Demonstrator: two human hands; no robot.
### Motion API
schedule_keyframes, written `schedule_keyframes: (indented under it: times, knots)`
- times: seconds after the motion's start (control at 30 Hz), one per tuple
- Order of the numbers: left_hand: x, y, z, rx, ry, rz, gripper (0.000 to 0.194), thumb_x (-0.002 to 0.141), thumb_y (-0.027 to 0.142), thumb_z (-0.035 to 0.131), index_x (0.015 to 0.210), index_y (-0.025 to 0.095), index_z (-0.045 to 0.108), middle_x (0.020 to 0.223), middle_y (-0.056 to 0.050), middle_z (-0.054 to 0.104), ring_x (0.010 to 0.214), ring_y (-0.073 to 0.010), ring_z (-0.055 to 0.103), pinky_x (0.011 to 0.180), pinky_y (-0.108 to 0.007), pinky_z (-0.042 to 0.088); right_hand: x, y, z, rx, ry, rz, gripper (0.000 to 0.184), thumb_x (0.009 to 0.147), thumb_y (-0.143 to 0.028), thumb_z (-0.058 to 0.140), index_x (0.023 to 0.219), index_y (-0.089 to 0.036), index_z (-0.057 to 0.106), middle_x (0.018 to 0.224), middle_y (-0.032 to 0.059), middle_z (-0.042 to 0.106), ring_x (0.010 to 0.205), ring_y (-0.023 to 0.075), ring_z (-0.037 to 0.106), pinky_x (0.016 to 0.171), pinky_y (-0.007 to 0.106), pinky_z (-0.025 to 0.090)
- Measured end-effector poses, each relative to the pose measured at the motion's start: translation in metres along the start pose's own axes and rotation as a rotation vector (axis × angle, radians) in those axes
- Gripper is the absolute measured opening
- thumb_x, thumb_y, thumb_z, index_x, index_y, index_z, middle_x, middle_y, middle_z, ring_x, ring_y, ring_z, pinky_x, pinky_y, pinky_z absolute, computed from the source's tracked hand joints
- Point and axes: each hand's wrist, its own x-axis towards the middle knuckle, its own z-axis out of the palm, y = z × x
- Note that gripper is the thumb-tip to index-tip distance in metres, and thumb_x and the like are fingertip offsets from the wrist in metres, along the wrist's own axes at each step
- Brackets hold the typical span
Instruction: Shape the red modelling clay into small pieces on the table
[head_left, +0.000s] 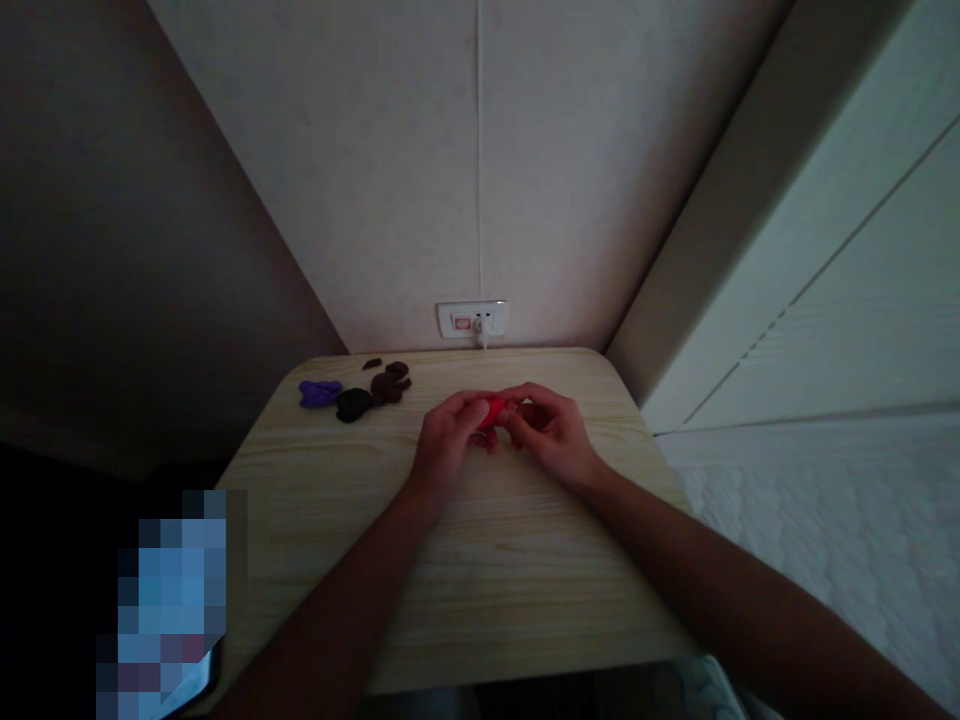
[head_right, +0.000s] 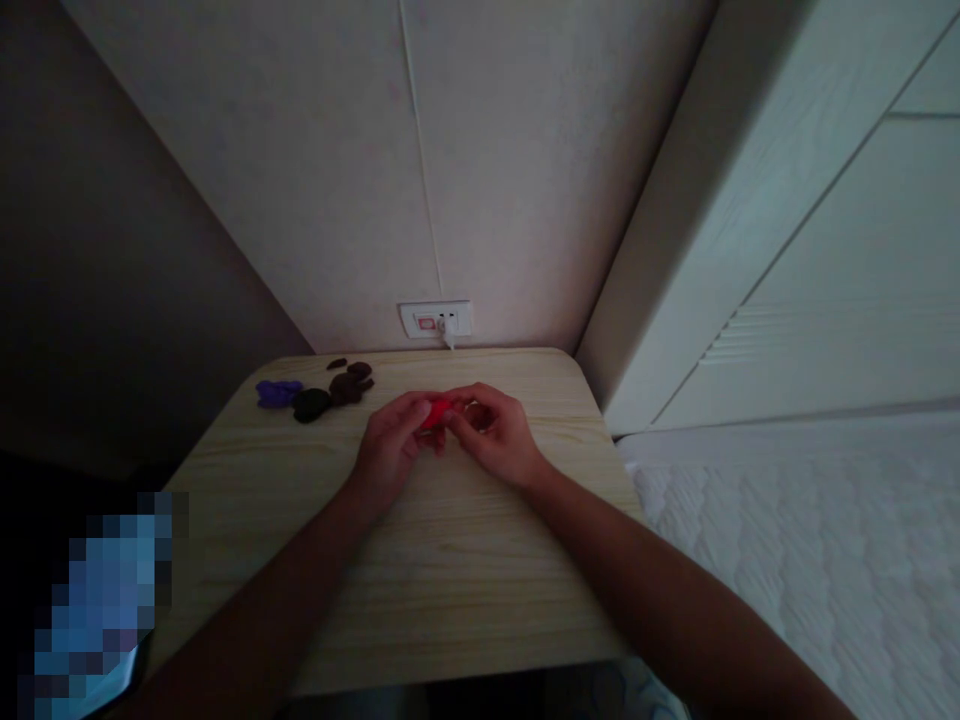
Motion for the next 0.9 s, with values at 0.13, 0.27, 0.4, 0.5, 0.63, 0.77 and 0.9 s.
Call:
schedule_keyframes:
  times: [0.13,0.27,0.4,0.5,0.63,0.77,0.9]
  knots:
    - [0.001,0.003,0.001,-0.012,0.054,0.046,0.028,0.074,0.034,0.082,0.091,0.015,0.072,0.076,-0.003,0.072,0.056,-0.0118,0.06,0.055,-0.026,0.05,0.002,-0.001,0.0,0.078,-0.017,0.049,0.036,0.077,-0.042,0.083,0.104,-0.021,0.071,0.086,0.0015,0.067,0.056,0.0093,0.056,0.047,0.022,0.047]
    - [0.001,0.002,-0.002,0.03,0.061,0.084,0.025,0.074,0.034,0.083,0.086,0.014,0.073,0.076,-0.004,0.073,0.053,-0.0095,0.058,0.053,-0.025,0.048,0.003,-0.003,0.003,0.142,-0.033,0.091,0.039,0.072,-0.045,0.086,0.097,-0.02,0.071,0.082,0.0015,0.07,0.054,0.0102,0.059,0.047,0.024,0.05]
    - [0.001,0.002,-0.004,0.119,0.046,0.103,0.025,0.075,0.036,0.082,0.085,0.014,0.074,0.077,-0.005,0.075,0.052,-0.0096,0.058,0.051,-0.025,0.049,0.002,0.0,0.005,0.131,-0.006,0.112,0.037,0.071,-0.047,0.087,0.089,-0.019,0.071,0.068,0.0002,0.068,0.052,0.0117,0.059,0.048,0.025,0.05]
    - [0.001,0.002,-0.004,0.144,0.062,0.114,0.026,0.075,0.036,0.083,0.084,0.013,0.074,0.074,-0.004,0.074,0.05,-0.0099,0.058,0.05,-0.024,0.048,0.001,0.002,0.007,0.094,0.02,0.104,0.037,0.071,-0.048,0.086,0.089,-0.019,0.072,0.064,-0.0004,0.067,0.05,0.0119,0.059,0.048,0.025,0.049]
    - [0.001,0.001,-0.001,0.06,0.056,0.117,0.029,0.076,0.039,0.082,0.088,0.014,0.073,0.075,-0.004,0.074,0.054,-0.0106,0.06,0.052,-0.024,0.049,-0.001,-0.001,0.011,0.106,0.033,0.094,0.036,0.075,-0.049,0.083,0.09,-0.019,0.069,0.065,-0.0005,0.066,0.051,0.0114,0.058,0.046,0.023,0.047]
    - [0.002,0.0,-0.001,0.028,0.04,0.12,0.034,0.073,0.036,0.085,0.098,0.016,0.073,0.088,-0.006,0.076,0.063,-0.0122,0.064,0.058,-0.025,0.051,-0.002,-0.004,0.012,0.115,0.042,0.079,0.037,0.081,-0.051,0.077,0.097,-0.02,0.066,0.079,-0.0002,0.067,0.051,0.0086,0.057,0.044,0.021,0.044]
    - [0.004,-0.001,-0.004,0.058,0.068,0.134,0.029,0.072,0.034,0.086,0.093,0.016,0.076,0.087,-0.006,0.076,0.064,-0.0115,0.062,0.06,-0.025,0.051,-0.003,-0.003,0.01,0.084,0.044,0.072,0.037,0.081,-0.05,0.077,0.099,-0.02,0.065,0.087,0.0004,0.065,0.052,0.0072,0.056,0.043,0.02,0.042]
